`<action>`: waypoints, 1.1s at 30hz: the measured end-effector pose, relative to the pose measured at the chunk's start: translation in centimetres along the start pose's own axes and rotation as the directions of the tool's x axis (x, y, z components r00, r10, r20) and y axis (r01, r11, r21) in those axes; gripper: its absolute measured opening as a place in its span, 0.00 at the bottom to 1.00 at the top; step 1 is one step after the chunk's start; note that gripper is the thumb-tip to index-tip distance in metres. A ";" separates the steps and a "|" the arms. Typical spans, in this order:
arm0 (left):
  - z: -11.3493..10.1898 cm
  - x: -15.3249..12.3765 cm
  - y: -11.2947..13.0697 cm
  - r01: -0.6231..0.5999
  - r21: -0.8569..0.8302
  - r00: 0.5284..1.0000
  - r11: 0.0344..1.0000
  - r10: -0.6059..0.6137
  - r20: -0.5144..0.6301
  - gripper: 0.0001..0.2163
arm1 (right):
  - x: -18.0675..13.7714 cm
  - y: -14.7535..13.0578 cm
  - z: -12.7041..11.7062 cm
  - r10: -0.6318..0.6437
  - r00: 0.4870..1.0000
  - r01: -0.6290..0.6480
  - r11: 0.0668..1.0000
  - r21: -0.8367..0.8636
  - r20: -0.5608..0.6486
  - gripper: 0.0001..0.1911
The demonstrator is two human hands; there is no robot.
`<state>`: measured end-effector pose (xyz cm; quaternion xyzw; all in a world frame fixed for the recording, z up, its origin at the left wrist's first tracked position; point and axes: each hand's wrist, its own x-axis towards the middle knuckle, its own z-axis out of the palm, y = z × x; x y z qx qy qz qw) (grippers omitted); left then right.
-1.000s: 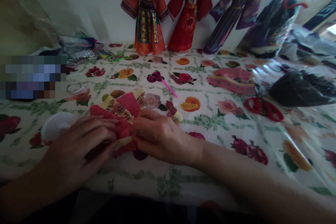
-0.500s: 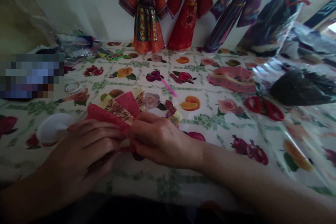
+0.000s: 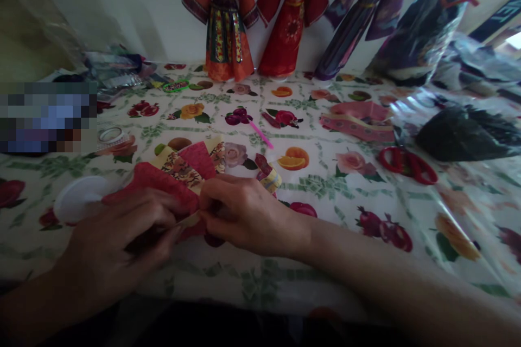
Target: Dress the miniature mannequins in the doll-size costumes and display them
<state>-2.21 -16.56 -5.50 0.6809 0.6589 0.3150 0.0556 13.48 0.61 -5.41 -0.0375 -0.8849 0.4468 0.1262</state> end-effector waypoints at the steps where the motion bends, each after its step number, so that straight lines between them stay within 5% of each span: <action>1: 0.1 0.1 0.0 -0.004 0.004 1.000 1.000 0.004 -0.007 0.05 | 0.1 0.0 0.0 0.021 1.000 -0.021 1.000 0.013 0.006 0.03; 17: 0.4 0.0 -0.4 0.028 0.004 0.999 1.000 -0.028 -0.029 0.08 | 1.2 -0.5 -0.1 0.194 0.974 -0.203 0.977 0.066 0.120 0.03; 25: 0.5 -0.1 -0.4 0.056 -0.038 0.998 0.998 -0.056 -0.006 0.07 | 1.4 -0.4 -0.4 0.323 0.916 -0.381 0.886 0.264 0.240 0.03; 33: 0.3 -0.1 -0.4 0.065 -0.052 0.998 0.997 -0.064 0.019 0.07 | 1.6 -0.8 -0.9 0.338 0.896 -0.424 0.847 0.322 0.289 0.04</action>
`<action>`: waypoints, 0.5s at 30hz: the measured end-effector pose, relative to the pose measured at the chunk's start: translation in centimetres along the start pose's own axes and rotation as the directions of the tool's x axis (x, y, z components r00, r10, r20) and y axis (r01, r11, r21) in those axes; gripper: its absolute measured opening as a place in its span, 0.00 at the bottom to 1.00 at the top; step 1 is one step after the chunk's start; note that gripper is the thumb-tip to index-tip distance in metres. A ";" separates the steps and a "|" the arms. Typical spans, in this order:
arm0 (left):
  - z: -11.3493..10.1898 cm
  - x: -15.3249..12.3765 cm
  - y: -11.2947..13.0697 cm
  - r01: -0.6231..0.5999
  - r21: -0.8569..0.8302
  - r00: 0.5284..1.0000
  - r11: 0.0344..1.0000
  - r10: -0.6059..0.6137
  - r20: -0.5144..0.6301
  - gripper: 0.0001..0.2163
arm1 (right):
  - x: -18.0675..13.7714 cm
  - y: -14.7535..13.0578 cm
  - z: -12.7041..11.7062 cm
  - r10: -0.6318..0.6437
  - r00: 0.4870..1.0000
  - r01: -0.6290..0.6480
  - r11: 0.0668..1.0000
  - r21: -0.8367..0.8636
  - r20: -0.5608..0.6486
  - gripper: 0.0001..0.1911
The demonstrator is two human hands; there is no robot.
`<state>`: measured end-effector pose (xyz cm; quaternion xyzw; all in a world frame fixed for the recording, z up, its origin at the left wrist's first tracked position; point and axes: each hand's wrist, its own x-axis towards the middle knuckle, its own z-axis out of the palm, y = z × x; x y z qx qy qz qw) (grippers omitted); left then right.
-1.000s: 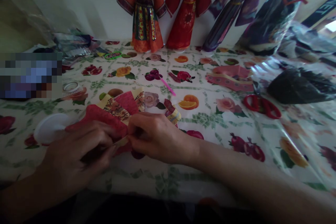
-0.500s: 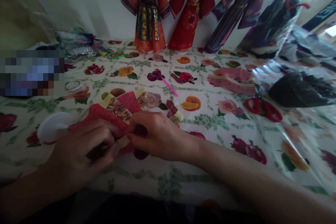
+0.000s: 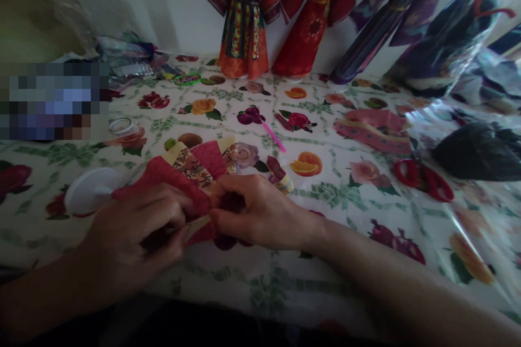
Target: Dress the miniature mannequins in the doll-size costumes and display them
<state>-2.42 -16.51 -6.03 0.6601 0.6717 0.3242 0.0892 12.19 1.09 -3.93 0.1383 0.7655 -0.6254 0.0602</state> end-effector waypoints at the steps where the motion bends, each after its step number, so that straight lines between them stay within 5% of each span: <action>1: 0.0 0.1 0.0 -0.007 0.004 1.000 1.000 0.007 0.001 0.07 | -0.1 -0.1 0.0 -0.006 1.000 0.006 1.000 0.002 0.015 0.04; 15: -0.1 -0.1 0.2 -0.028 0.028 0.999 0.999 0.028 -0.018 0.08 | 0.1 0.2 0.3 -0.035 0.997 0.030 0.996 -0.080 -0.068 0.06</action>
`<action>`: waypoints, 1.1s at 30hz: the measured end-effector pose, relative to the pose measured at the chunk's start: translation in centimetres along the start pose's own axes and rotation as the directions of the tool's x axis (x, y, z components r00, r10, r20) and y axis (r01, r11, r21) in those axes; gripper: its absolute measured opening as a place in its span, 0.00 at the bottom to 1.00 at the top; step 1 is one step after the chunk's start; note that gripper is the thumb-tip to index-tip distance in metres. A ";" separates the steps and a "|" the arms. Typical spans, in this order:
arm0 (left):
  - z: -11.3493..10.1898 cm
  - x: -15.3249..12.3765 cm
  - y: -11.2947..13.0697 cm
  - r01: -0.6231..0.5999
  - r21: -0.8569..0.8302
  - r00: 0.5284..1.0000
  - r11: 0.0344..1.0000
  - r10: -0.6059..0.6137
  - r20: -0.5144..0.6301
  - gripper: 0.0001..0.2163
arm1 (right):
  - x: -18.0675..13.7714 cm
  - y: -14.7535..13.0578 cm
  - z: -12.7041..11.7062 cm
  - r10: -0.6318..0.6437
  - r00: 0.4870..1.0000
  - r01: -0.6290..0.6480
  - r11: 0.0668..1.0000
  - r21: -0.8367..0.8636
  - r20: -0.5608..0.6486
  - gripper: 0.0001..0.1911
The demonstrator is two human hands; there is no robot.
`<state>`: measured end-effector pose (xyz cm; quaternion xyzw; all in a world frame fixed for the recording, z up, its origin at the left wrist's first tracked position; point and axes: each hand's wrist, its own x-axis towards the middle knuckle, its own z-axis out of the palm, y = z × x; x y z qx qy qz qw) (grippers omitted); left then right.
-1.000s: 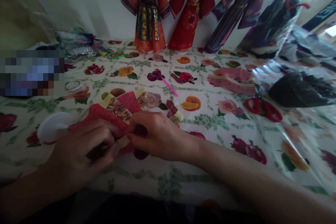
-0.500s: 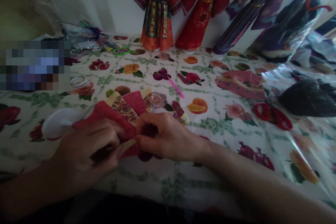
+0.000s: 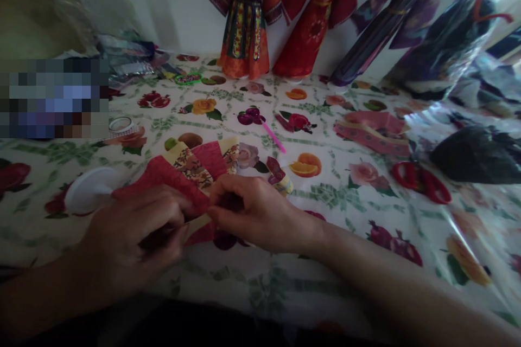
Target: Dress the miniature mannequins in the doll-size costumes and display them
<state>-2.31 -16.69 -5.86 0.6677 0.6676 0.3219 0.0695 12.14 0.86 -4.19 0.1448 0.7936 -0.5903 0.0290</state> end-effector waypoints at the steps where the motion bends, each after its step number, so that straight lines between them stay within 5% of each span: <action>1: 0.0 0.0 0.0 -0.001 -0.002 1.000 1.000 0.001 -0.005 0.08 | 0.1 0.1 0.0 -0.012 1.000 0.011 1.000 -0.022 -0.015 0.06; 7: 0.2 -0.1 -0.1 0.018 -0.014 1.000 1.000 -0.018 0.002 0.08 | 0.2 0.5 -0.2 -0.080 0.995 0.075 0.992 -0.098 -0.051 0.05; 15: -0.1 0.1 0.3 0.001 -0.016 1.000 1.000 -0.001 0.024 0.08 | -0.6 0.2 -0.7 -0.273 0.960 0.278 0.910 -0.308 0.061 0.13; 18: -0.2 0.3 0.3 -0.010 -0.017 1.000 1.000 0.011 0.021 0.08 | -0.7 0.4 -0.5 -0.287 0.954 0.298 0.891 -0.341 0.084 0.08; 28: -0.2 0.0 0.4 -0.047 0.036 0.999 0.998 0.046 0.028 0.06 | -0.8 0.8 -0.5 -0.293 0.952 0.306 0.926 -0.220 0.089 0.06; 33: 0.0 -0.1 0.3 -0.040 0.015 0.999 0.999 0.040 0.013 0.06 | -0.7 0.3 -0.3 -0.188 0.980 0.195 0.974 -0.117 0.068 0.04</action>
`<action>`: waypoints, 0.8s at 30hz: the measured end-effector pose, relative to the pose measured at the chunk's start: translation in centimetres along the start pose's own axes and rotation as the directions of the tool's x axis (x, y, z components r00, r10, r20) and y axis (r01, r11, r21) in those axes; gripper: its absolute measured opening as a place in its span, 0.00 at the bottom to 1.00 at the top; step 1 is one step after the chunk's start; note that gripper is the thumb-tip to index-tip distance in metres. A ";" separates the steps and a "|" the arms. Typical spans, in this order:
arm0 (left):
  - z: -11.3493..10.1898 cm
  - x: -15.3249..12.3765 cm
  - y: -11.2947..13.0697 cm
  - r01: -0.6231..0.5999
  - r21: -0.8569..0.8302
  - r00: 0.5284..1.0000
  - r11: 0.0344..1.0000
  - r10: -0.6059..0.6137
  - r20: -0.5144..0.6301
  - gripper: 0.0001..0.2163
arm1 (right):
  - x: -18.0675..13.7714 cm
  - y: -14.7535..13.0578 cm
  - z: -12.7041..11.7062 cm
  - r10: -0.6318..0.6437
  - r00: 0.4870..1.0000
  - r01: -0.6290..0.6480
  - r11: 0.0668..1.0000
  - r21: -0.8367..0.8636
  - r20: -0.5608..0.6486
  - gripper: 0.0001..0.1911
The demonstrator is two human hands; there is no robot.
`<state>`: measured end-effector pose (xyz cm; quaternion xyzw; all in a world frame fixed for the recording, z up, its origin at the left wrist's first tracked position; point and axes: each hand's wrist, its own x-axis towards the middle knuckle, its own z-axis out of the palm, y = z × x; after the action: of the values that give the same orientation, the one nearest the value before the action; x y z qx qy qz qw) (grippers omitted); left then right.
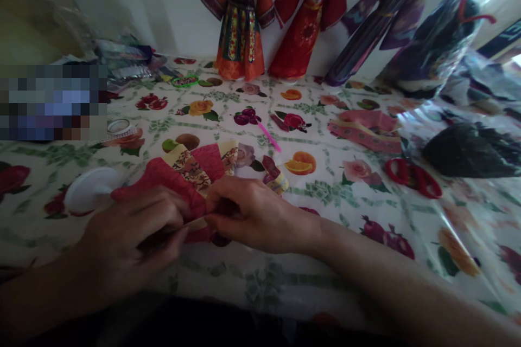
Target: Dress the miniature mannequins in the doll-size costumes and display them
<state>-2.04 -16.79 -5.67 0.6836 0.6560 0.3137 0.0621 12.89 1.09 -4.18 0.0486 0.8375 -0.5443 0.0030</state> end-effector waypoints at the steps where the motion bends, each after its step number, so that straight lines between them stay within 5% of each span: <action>1: 0.1 0.0 0.0 0.004 -0.008 1.000 1.000 -0.004 -0.005 0.06 | 0.1 -0.1 0.0 0.022 1.000 -0.022 1.000 0.014 -0.001 0.04; 13: 0.3 0.1 -0.1 0.028 -0.027 0.999 0.999 -0.027 0.027 0.08 | 0.8 -0.1 0.3 0.146 0.989 -0.146 0.989 0.022 -0.027 0.05; 24: 0.3 0.0 0.0 0.043 -0.018 0.998 0.999 -0.042 0.041 0.08 | 0.9 0.6 -0.1 0.128 0.988 -0.125 0.991 0.041 -0.085 0.06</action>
<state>-1.92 -16.73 -5.94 0.6752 0.6660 0.3045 0.0886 12.09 1.54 -4.75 0.1253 0.8222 -0.5553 0.0001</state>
